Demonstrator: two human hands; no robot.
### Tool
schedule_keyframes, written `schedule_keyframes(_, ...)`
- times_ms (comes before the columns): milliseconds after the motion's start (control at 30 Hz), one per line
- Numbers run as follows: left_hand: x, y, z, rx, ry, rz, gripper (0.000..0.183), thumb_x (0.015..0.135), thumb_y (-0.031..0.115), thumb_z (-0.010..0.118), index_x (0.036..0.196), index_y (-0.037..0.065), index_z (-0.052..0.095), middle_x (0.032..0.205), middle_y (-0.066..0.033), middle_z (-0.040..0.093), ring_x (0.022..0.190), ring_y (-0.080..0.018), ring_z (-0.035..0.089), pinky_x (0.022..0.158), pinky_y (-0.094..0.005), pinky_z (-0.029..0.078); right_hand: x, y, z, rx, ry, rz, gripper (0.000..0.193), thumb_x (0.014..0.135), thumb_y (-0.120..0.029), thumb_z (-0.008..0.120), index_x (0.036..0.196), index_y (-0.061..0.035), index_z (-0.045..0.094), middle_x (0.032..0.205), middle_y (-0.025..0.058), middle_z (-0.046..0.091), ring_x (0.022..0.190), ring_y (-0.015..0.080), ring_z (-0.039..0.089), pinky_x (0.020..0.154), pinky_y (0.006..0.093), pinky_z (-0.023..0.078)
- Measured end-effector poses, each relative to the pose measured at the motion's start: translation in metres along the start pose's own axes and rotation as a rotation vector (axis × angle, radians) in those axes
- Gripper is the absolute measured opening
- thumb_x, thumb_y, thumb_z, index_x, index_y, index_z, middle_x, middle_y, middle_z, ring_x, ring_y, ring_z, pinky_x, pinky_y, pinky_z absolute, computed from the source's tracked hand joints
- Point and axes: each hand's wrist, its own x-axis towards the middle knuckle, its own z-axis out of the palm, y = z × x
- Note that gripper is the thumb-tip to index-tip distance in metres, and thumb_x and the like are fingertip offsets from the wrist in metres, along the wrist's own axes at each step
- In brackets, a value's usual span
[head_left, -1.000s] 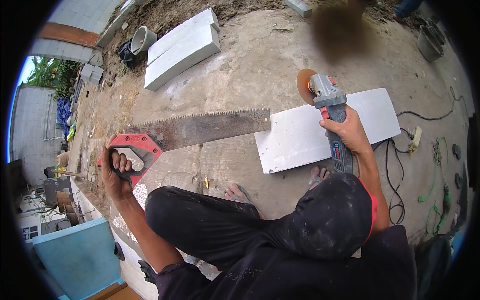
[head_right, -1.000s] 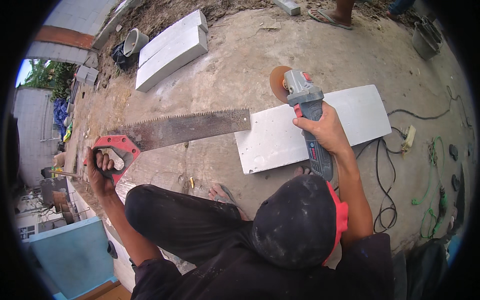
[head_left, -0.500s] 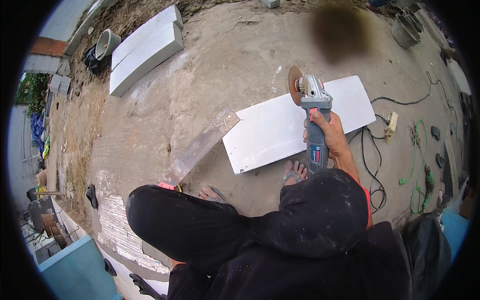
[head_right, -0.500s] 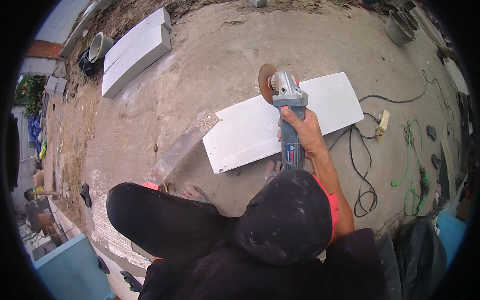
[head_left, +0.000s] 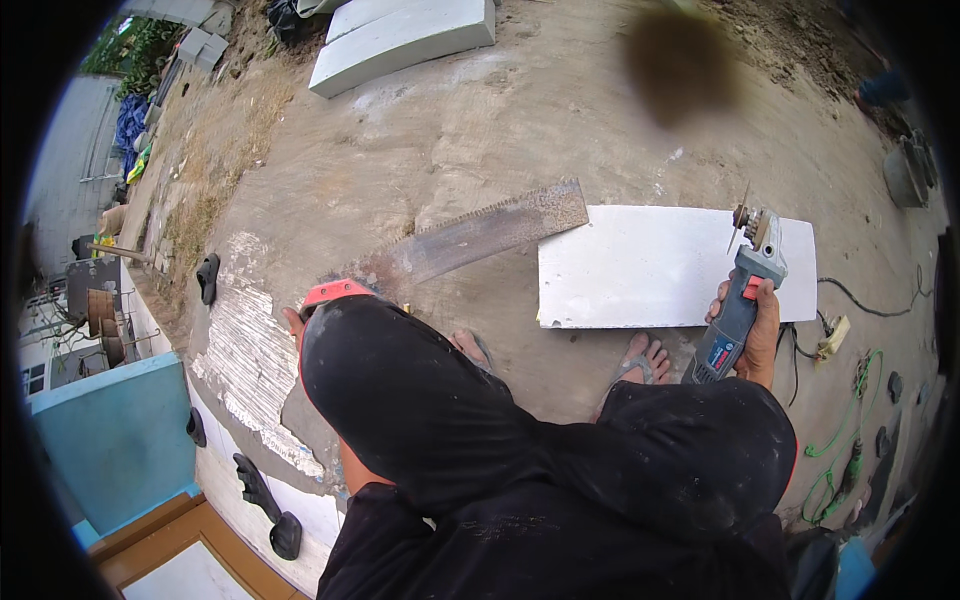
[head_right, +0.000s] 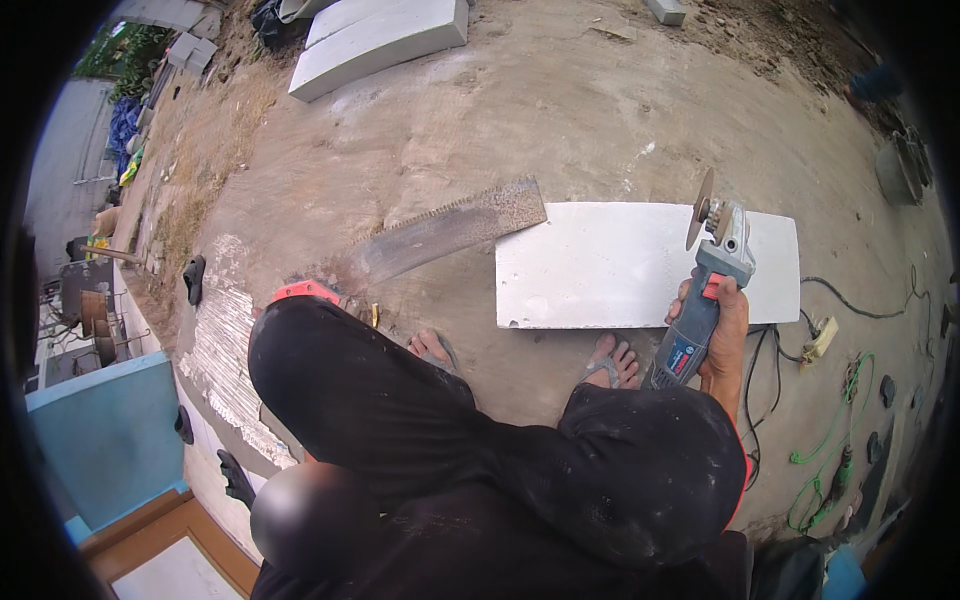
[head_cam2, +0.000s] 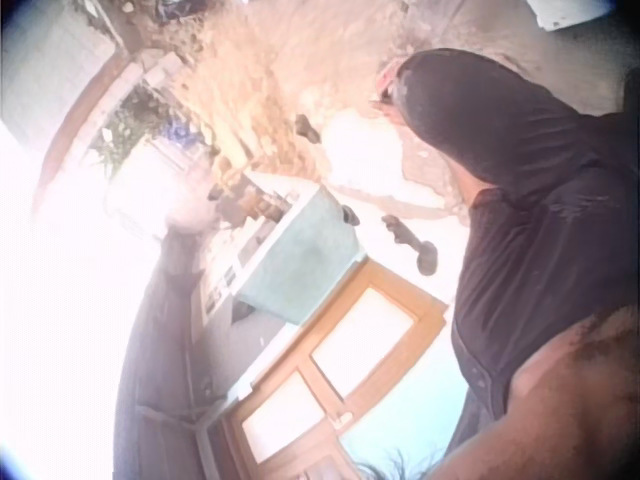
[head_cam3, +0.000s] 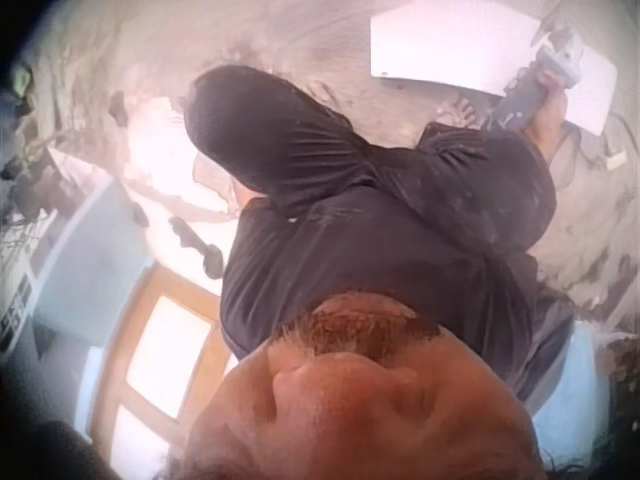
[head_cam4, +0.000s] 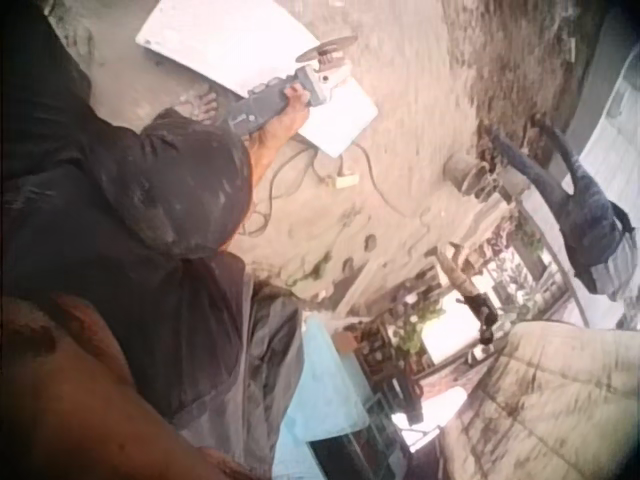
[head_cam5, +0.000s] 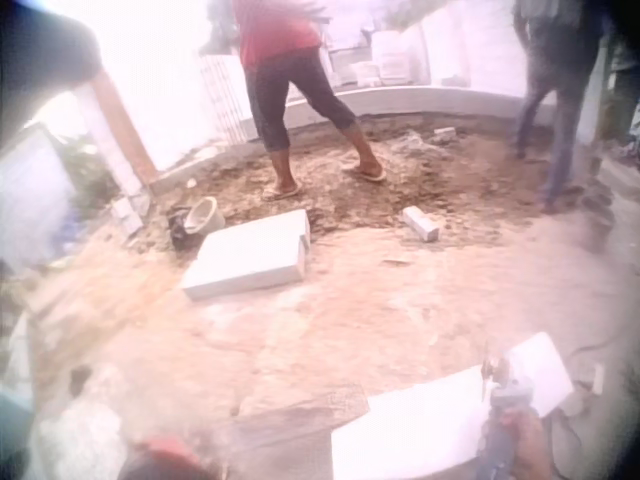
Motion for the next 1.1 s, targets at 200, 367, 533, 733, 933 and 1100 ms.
schedule_keyframes(200, -0.031, 0.049, 0.025, 0.017, -0.17, 0.187, 0.057, 0.099, 0.06, 0.064, 0.076, 0.009, 0.052, 0.063, -0.0019, 0.05, 0.056, -0.0155, 0.053, 0.057, -0.0312, 0.049, 0.004, 0.001, 0.0, 0.005, 0.02, 0.015, 0.055, 0.093, -0.049, 0.07, 0.109, 0.003, 0.061, 0.084, 0.0128, 0.067, 0.065, 0.0227, 0.071, 0.057, 0.036, 0.061)
schedule_keyframes(367, -0.05, 0.077, 0.049, 0.058, -0.331, 0.393, 0.06, 0.101, 0.06, 0.06, 0.074, 0.008, 0.051, 0.064, -0.0042, 0.05, 0.057, -0.0176, 0.054, 0.059, -0.0342, 0.049, 0.002, 0.004, 0.0, 0.035, 0.017, 0.046, 0.053, 0.086, -0.043, 0.073, 0.109, 0.0035, 0.061, 0.082, 0.0126, 0.066, 0.066, 0.0232, 0.071, 0.058, 0.0372, 0.06)
schedule_keyframes(533, -0.066, 0.098, 0.072, 0.103, -0.365, 0.479, 0.057, 0.1, 0.057, 0.064, 0.076, 0.007, 0.054, 0.065, -0.004, 0.052, 0.058, -0.0164, 0.053, 0.057, -0.0325, 0.049, -0.005, -0.001, 0.002, -0.014, 0.053, 0.02, 0.052, 0.087, -0.043, 0.074, 0.111, 0.0012, 0.06, 0.082, 0.012, 0.066, 0.065, 0.0219, 0.07, 0.057, 0.0372, 0.059)
schedule_keyframes(733, -0.071, 0.112, 0.078, 0.058, -0.465, 0.574, 0.045, 0.103, 0.048, 0.064, 0.096, 0.003, 0.065, 0.066, -0.0031, 0.055, 0.058, -0.0138, 0.054, 0.057, -0.0319, 0.052, -0.001, 0.004, -0.006, 0.049, 0.074, 0.082, 0.052, 0.091, -0.046, 0.071, 0.112, -0.0001, 0.06, 0.083, 0.0102, 0.067, 0.067, 0.0221, 0.07, 0.06, 0.0362, 0.06)
schedule_keyframes(933, -0.088, 0.123, 0.085, 0.085, -0.45, 0.632, 0.048, 0.1, 0.052, 0.068, 0.088, 0.005, 0.063, 0.066, -0.0029, 0.054, 0.059, -0.0152, 0.056, 0.057, -0.0322, 0.051, -0.007, 0.001, -0.005, -0.002, 0.053, 0.026, 0.049, 0.09, -0.043, 0.073, 0.109, -0.0001, 0.061, 0.082, 0.0112, 0.067, 0.065, 0.0223, 0.07, 0.058, 0.0376, 0.06)
schedule_keyframes(1100, -0.088, 0.124, 0.095, 0.088, -0.47, 0.631, 0.049, 0.099, 0.052, 0.069, 0.086, 0.006, 0.063, 0.066, -0.0026, 0.054, 0.06, -0.0161, 0.057, 0.058, -0.0339, 0.05, -0.01, 0.002, -0.002, 0.039, 0.111, 0.028, 0.051, 0.089, -0.045, 0.076, 0.105, 0.0002, 0.06, 0.078, 0.0117, 0.066, 0.062, 0.0204, 0.07, 0.054, 0.0354, 0.06)
